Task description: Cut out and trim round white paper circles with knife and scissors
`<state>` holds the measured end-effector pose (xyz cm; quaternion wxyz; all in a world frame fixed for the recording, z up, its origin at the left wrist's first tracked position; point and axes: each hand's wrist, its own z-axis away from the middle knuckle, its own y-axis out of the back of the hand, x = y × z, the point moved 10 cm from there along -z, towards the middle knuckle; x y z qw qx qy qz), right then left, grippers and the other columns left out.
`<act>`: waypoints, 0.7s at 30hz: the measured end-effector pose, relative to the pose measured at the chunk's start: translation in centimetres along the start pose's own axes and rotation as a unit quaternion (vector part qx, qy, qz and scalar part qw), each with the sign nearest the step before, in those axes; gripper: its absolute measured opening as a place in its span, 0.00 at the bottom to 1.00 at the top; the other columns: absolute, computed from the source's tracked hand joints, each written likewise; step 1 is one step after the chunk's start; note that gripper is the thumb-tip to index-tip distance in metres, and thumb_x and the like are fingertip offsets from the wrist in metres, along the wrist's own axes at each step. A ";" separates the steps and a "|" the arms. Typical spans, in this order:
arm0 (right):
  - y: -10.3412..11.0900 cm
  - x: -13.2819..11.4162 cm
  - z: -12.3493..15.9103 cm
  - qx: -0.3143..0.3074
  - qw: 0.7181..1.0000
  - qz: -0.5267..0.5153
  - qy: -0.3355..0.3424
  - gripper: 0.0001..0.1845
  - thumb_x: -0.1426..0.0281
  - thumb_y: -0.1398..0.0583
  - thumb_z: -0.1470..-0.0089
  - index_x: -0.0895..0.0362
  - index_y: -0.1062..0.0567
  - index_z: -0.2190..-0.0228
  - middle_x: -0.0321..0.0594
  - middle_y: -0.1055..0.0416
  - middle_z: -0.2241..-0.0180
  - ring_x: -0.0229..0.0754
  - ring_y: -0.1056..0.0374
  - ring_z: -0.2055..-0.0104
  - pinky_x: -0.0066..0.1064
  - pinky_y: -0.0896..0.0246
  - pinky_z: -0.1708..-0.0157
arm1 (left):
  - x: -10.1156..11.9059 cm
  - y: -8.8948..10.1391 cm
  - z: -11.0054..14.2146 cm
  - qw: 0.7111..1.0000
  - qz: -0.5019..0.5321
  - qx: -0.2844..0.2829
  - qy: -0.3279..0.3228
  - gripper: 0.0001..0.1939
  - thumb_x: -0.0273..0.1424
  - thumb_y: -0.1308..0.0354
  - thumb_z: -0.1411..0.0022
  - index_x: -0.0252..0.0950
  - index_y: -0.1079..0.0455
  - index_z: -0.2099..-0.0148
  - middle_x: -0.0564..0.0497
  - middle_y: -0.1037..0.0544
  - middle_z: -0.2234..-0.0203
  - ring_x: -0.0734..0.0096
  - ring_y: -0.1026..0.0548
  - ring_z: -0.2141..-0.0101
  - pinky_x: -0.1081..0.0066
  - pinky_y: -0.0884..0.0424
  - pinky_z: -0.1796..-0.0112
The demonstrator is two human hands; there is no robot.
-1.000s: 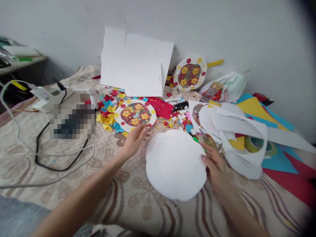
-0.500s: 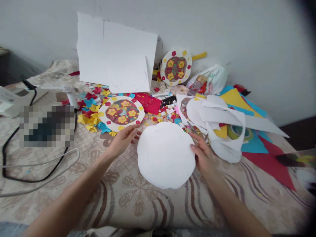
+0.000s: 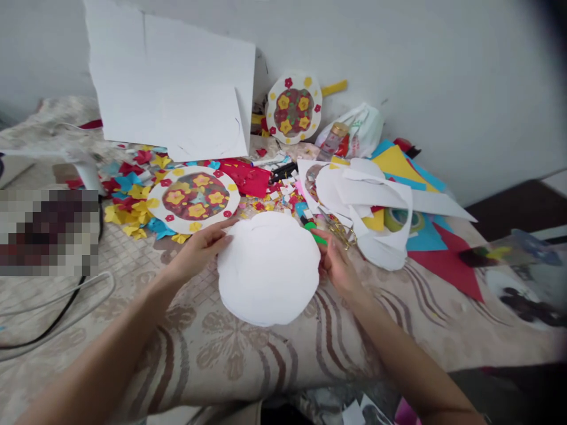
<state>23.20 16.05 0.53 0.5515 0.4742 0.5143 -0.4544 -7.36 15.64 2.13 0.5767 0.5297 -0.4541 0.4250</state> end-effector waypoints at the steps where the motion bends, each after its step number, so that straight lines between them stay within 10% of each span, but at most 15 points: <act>1: -0.3 0.5 -0.1 -0.015 0.999 -0.031 -0.024 0.33 0.42 0.48 0.39 0.50 0.31 0.43 0.35 0.26 0.73 0.37 0.38 0.83 0.28 0.51 0.87 | -0.1 0.1 -0.1 1.000 -0.001 0.002 0.001 0.28 0.43 0.37 0.40 0.37 0.27 0.41 0.55 0.28 0.76 0.72 0.30 0.76 0.75 0.35 0.78; 21: 0.7 -1.3 -0.6 0.016 1.000 -0.022 -0.003 0.28 0.42 0.42 0.44 0.51 0.26 0.55 0.38 0.24 0.70 0.38 0.34 0.81 0.30 0.48 0.84 | -0.7 1.1 -0.1 0.999 0.013 0.024 0.047 0.36 0.48 0.33 0.44 0.31 0.30 0.40 0.45 0.17 0.60 0.62 0.25 0.61 0.67 0.27 0.61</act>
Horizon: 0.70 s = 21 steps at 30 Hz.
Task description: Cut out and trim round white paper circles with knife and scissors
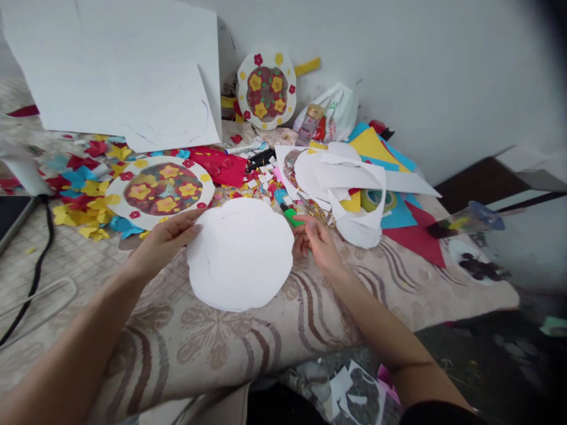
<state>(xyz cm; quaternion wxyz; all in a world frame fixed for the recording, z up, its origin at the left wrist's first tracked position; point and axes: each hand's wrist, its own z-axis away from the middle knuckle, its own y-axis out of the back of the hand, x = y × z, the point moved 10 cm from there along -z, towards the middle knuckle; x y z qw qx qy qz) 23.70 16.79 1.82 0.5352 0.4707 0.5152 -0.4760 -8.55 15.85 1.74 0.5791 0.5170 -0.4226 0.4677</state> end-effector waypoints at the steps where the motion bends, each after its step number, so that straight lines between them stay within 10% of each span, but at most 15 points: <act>1: 0.4 -0.3 -0.1 0.012 1.000 0.005 0.013 0.26 0.44 0.40 0.43 0.51 0.26 0.56 0.37 0.24 0.70 0.37 0.34 0.81 0.29 0.48 0.84 | 0.0 0.1 0.0 1.000 0.001 0.001 0.001 0.35 0.48 0.33 0.43 0.32 0.30 0.40 0.45 0.17 0.59 0.63 0.25 0.60 0.67 0.28 0.60; 8: 3.5 -2.1 -0.1 0.121 0.987 0.002 0.109 0.22 0.48 0.39 0.41 0.55 0.26 0.68 0.24 0.45 0.86 0.28 0.51 0.88 0.22 0.58 0.89 | -1.0 0.5 -0.5 1.000 0.008 0.001 0.016 0.45 0.54 0.31 0.51 0.34 0.31 0.37 0.44 0.16 0.59 0.65 0.24 0.63 0.69 0.28 0.63; 21: -2.4 -0.4 0.3 -0.168 0.980 0.084 0.063 0.34 0.52 0.34 0.44 0.48 0.39 0.42 0.41 0.34 0.54 0.36 0.32 0.68 0.29 0.35 0.72 | -0.8 1.0 -0.5 1.000 0.002 0.005 0.019 0.37 0.45 0.32 0.46 0.35 0.30 0.37 0.46 0.17 0.61 0.67 0.25 0.63 0.71 0.29 0.64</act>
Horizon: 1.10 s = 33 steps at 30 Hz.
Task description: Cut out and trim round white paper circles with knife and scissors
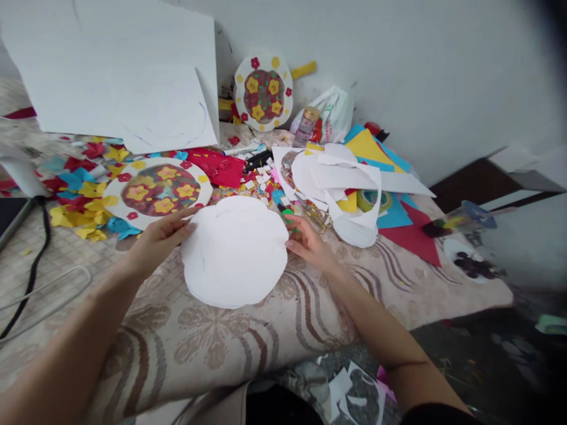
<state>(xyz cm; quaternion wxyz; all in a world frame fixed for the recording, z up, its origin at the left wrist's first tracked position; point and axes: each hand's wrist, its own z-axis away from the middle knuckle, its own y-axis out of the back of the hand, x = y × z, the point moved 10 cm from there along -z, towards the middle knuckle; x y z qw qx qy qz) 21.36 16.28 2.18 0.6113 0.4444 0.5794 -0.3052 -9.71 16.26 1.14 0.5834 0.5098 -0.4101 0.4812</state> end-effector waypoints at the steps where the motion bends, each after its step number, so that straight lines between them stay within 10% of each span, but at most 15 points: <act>1: -0.1 0.0 0.0 -0.009 1.000 0.004 0.005 0.36 0.53 0.34 0.45 0.48 0.41 0.41 0.41 0.34 0.53 0.37 0.33 0.67 0.29 0.35 0.70 | 0.0 0.1 0.0 1.000 0.000 0.002 0.001 0.37 0.44 0.32 0.46 0.35 0.30 0.37 0.46 0.17 0.62 0.68 0.25 0.63 0.71 0.28 0.64; 15: -0.8 -0.4 0.0 -0.048 0.999 0.004 0.000 0.41 0.44 0.42 0.41 0.48 0.47 0.36 0.45 0.32 0.53 0.39 0.31 0.68 0.29 0.38 0.77 | 0.0 -0.4 0.0 1.000 0.002 -0.006 -0.012 0.42 0.51 0.31 0.50 0.34 0.29 0.38 0.45 0.18 0.62 0.63 0.24 0.63 0.70 0.26 0.67; 25: -1.3 0.3 0.1 -0.032 0.999 -0.007 -0.024 0.33 0.52 0.39 0.40 0.51 0.41 0.40 0.41 0.28 0.61 0.44 0.30 0.61 0.34 0.35 0.63 | 0.5 -2.0 0.4 0.997 -0.059 -0.048 -0.031 0.36 0.49 0.36 0.44 0.37 0.30 0.37 0.50 0.22 0.70 0.63 0.24 0.66 0.70 0.26 0.69; 33: -1.2 1.3 0.2 -0.020 0.994 -0.069 -0.081 0.27 0.55 0.37 0.42 0.51 0.35 0.45 0.38 0.25 0.62 0.38 0.33 0.69 0.27 0.40 0.73 | 0.7 -1.7 0.9 0.998 -0.050 -0.036 0.005 0.39 0.56 0.39 0.44 0.42 0.31 0.35 0.45 0.18 0.57 0.55 0.22 0.59 0.66 0.23 0.63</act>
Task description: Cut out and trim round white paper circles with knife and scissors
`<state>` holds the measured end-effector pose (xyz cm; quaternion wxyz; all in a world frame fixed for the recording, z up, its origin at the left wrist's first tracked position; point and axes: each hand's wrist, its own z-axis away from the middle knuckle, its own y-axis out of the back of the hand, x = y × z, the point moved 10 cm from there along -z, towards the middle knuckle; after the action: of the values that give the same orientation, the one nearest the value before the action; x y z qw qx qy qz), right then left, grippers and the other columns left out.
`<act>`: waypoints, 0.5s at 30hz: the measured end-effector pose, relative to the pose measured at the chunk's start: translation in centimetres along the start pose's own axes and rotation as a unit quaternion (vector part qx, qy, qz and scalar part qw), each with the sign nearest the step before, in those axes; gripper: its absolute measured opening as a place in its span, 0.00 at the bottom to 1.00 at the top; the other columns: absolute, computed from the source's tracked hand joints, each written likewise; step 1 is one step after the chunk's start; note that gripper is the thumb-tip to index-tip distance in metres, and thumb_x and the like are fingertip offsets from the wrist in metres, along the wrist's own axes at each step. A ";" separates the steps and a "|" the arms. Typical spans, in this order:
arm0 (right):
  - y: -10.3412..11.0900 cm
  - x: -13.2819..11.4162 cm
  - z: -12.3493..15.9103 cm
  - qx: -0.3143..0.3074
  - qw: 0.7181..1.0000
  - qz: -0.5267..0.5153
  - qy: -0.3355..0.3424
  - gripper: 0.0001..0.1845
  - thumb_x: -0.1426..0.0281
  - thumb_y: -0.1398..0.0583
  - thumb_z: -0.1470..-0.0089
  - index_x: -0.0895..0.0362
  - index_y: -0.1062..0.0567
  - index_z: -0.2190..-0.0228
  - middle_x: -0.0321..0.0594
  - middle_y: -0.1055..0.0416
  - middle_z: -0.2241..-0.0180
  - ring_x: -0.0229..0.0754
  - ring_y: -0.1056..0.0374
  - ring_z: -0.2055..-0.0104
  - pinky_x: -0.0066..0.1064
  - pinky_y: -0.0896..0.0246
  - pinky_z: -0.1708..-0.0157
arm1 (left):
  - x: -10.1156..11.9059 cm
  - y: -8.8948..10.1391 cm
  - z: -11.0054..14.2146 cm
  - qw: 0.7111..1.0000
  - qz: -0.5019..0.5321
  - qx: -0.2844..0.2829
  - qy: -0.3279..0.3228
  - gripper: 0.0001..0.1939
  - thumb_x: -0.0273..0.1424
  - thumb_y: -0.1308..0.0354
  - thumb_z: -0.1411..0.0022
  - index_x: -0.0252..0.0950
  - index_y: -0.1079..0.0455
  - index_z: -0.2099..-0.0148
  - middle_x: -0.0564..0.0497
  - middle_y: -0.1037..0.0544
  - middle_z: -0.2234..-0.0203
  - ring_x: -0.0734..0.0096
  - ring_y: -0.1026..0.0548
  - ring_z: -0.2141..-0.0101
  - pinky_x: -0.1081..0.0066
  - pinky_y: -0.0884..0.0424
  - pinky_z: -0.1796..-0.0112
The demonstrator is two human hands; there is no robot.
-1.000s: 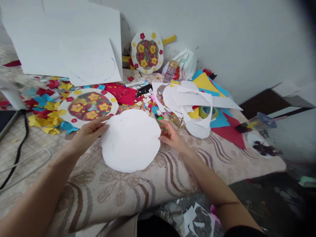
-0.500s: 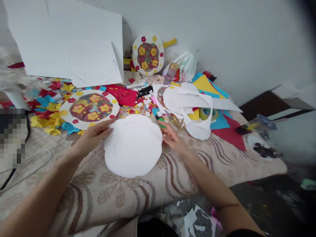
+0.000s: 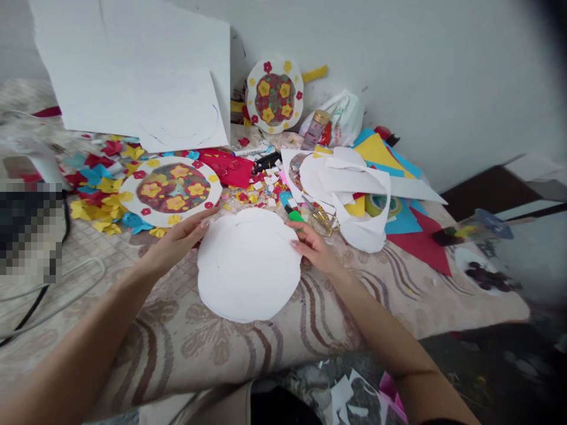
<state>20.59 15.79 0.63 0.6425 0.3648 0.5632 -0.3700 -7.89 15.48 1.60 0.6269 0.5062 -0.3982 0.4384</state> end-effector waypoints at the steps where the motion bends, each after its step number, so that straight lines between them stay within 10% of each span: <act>1: -0.1 0.0 0.0 -0.002 1.000 -0.005 -0.002 0.27 0.56 0.36 0.42 0.51 0.35 0.45 0.38 0.25 0.62 0.38 0.32 0.69 0.27 0.39 0.72 | 0.1 0.0 0.0 1.000 -0.006 0.000 -0.004 0.39 0.56 0.39 0.44 0.42 0.31 0.35 0.44 0.18 0.55 0.53 0.22 0.56 0.66 0.23 0.61; 6: -0.9 -0.1 0.1 -0.023 0.999 -0.023 -0.008 0.27 0.57 0.35 0.43 0.52 0.34 0.46 0.39 0.24 0.61 0.39 0.29 0.65 0.30 0.35 0.67 | 0.9 -0.4 0.0 0.999 -0.009 -0.014 -0.032 0.34 0.55 0.36 0.45 0.46 0.25 0.41 0.48 0.28 0.38 0.48 0.31 0.40 0.67 0.26 0.52; 15: -1.3 1.5 0.1 -0.031 0.997 -0.019 -0.062 0.26 0.55 0.35 0.44 0.54 0.30 0.49 0.34 0.28 0.70 0.33 0.40 0.77 0.23 0.47 0.81 | 0.5 -1.2 0.2 0.999 0.017 -0.051 -0.005 0.32 0.54 0.35 0.45 0.41 0.22 0.45 0.44 0.18 0.54 0.58 0.21 0.63 0.71 0.27 0.71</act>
<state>19.68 14.98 -0.86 0.6798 0.3102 0.5407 -0.3863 -6.64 15.24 1.77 0.6426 0.4691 -0.4316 0.4252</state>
